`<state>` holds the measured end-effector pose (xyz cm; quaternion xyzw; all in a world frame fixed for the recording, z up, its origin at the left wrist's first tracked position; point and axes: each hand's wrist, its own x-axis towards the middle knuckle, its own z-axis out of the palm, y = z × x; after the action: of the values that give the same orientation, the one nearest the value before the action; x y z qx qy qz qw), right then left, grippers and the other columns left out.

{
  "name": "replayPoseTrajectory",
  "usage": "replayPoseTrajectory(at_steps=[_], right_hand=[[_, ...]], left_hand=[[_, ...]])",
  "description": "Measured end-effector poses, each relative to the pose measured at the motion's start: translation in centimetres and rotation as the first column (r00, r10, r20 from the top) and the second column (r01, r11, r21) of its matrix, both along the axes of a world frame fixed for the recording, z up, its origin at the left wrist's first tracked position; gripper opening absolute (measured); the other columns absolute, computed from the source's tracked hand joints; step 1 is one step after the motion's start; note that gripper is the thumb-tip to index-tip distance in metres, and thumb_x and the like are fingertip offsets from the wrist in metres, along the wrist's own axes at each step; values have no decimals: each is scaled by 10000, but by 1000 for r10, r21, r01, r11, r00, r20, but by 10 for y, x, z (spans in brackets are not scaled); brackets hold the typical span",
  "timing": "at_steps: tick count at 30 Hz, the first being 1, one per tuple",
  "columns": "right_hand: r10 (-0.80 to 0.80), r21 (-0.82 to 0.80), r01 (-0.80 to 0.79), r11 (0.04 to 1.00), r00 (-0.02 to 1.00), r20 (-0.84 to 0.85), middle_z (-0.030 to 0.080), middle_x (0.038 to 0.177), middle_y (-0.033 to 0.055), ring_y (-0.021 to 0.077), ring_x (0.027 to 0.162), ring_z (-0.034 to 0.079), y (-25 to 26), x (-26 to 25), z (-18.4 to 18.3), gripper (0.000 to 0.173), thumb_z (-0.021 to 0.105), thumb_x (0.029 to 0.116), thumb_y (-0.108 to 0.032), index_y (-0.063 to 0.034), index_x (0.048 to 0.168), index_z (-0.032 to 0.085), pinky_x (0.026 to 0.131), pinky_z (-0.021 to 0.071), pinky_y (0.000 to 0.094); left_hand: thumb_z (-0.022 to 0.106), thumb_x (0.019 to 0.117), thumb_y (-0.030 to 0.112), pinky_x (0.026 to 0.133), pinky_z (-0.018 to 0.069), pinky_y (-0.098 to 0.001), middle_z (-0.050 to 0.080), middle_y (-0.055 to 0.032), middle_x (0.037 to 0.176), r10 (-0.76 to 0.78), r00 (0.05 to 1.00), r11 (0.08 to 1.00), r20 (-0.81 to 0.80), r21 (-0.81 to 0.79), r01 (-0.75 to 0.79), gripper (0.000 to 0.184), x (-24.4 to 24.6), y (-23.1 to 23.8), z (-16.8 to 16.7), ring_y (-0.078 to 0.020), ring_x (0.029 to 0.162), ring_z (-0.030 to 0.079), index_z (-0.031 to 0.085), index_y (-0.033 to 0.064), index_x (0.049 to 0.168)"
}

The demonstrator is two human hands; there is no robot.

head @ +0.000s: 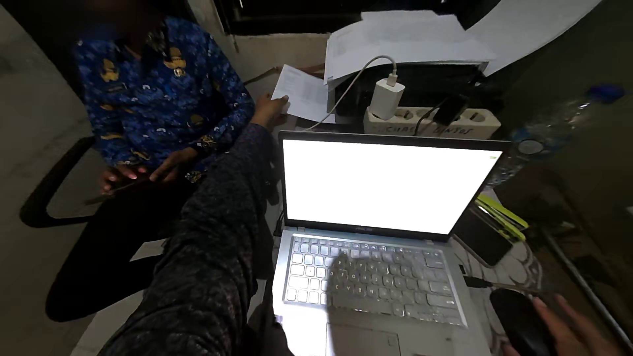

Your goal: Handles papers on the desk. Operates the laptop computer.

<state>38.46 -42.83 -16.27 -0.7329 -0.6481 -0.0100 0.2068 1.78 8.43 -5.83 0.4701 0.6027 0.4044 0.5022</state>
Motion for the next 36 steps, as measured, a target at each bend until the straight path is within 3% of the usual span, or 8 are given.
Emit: replayPoseTrajectory(at_steps=[6, 9, 11, 14, 19, 23, 29, 36], right_hand=[[-22, 0, 22, 1000, 1000, -21, 287, 1595, 363, 503, 1480, 320, -3, 0, -2, 841, 676, 903, -441, -10, 1562, 379, 1202, 317, 588], [-31, 23, 31, 999, 999, -11, 301, 1600, 338, 486, 1466, 355, -2, -1, -2, 842, 672, 895, -465, -31, 1561, 394, 1171, 362, 593], [-33, 41, 33, 999, 999, 6, 307, 1603, 324, 479, 1459, 371, -3, -2, -3, 838, 648, 894, -477, -42, 1564, 396, 1155, 379, 603], [-58, 108, 54, 993, 998, 31, 331, 1611, 275, 433, 1451, 405, -1, -2, -9, 818, 609, 898, -529, -100, 1567, 417, 1129, 421, 586], [-54, 187, 43, 982, 997, 59, 371, 1595, 258, 418, 1442, 423, -1, -6, -8, 795, 576, 920, -564, -104, 1554, 439, 1129, 427, 573], [-78, 260, 49, 964, 992, 102, 400, 1576, 262, 425, 1432, 435, -6, -11, -5, 722, 565, 945, -520, -95, 1522, 482, 1142, 410, 571], [-34, 298, -16, 955, 986, 162, 572, 1441, 206, 393, 1326, 546, -11, -34, 10, 559, 532, 994, -476, -85, 1382, 628, 1101, 441, 556], [122, -55, -117, 992, 987, 107, 474, 1534, 222, 422, 1419, 441, 34, -99, 28, 683, 416, 988, -667, -201, 1463, 571, 1162, 355, 616]], left_hand=[[731, 938, 382, 950, 562, -533, 561, -268, 1377, 127, 982, 945, -137, 317, -78, 838, -45, 2, -50, -365, 1150, 647, 289, 40, 1561], [660, 985, 420, 859, 588, -518, 643, -204, 1270, 54, 980, 919, -193, 394, 27, 786, -62, -91, -55, -317, 1025, 690, 257, 96, 1577], [633, 1005, 435, 845, 595, -526, 612, -164, 1338, 6, 977, 910, -212, 405, 83, 743, -75, -173, -60, -310, 1046, 686, 248, 195, 1593], [654, 972, 441, 853, 615, -436, 568, -143, 1419, -2, 953, 886, -303, 441, 142, 771, -83, -290, -67, -236, 1094, 684, 291, 171, 1596], [619, 921, 619, 1103, 476, -466, 424, -176, 1569, -103, 801, 760, -590, 472, 446, 883, -62, -432, -82, -276, 1405, 475, 375, 74, 1571], [478, 908, 777, 1137, 378, -615, 315, -203, 1639, -97, 642, 740, -761, 376, 558, 928, -41, -456, -103, -391, 1482, 358, 338, 191, 1614], [330, 900, 850, 1104, 366, -664, 357, -225, 1617, -24, 502, 759, -864, 311, 572, 963, -33, -456, -111, -457, 1453, 379, 302, 221, 1630], [280, 853, 906, 1081, 378, -660, 384, -217, 1603, -17, 444, 770, -896, 272, 578, 1019, -30, -452, -109, -454, 1450, 380, 322, 240, 1623]])
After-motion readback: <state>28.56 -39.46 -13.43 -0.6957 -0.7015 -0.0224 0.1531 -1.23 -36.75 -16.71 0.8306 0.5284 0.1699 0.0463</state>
